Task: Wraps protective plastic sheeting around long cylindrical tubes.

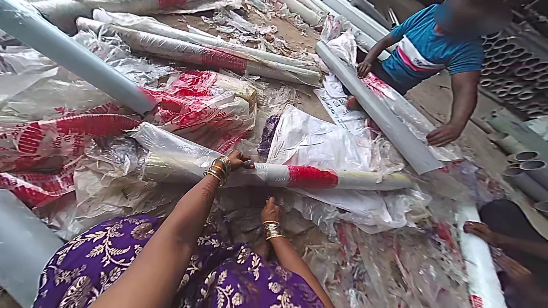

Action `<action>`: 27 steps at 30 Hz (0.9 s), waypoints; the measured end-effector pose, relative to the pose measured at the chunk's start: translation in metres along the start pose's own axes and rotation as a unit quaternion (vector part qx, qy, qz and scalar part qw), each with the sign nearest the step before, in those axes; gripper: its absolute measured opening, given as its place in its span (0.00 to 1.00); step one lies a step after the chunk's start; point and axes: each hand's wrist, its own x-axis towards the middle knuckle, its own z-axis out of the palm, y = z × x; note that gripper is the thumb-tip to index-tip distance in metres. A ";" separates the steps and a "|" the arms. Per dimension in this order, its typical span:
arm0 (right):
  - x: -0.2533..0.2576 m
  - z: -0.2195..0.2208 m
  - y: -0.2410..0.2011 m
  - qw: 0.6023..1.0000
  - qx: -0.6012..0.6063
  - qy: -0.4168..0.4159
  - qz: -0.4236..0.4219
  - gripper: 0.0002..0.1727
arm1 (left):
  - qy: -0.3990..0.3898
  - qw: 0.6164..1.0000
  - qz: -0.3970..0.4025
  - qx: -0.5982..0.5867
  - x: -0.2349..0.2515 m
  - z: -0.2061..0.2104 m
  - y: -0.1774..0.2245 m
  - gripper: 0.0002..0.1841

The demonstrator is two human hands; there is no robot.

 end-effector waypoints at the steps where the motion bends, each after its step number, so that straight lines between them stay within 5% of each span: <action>1: -0.002 0.001 0.004 0.999 -0.022 -0.022 0.008 0.25 | 0.000 1.000 -0.002 -0.005 0.001 -0.001 0.003 0.02; 4: -0.007 -0.001 0.011 1.000 -0.017 0.000 0.015 0.24 | -0.001 1.000 0.004 -0.008 0.001 -0.002 0.009 0.03; 8: -0.007 -0.013 0.006 0.964 0.095 0.235 -0.081 0.20 | 0.019 0.999 0.005 -0.033 -0.009 0.001 0.007 0.03; 10: 0.007 -0.033 0.001 0.939 0.107 0.288 -0.155 0.22 | 0.024 0.998 0.016 -0.049 -0.010 0.003 0.004 0.04; 15: 0.044 -0.072 -0.007 0.976 0.022 0.108 -0.188 0.48 | 0.023 0.997 0.034 -0.065 -0.019 0.011 -0.002 0.07; 21: 0.042 -0.078 -0.014 0.981 -0.056 0.095 -0.159 0.46 | -0.009 0.996 0.069 -0.047 -0.061 0.006 -0.014 0.05; 27: 0.042 -0.090 -0.022 0.984 -0.060 0.083 -0.143 0.45 | -0.089 0.983 0.156 -0.033 -0.194 -0.062 -0.026 0.08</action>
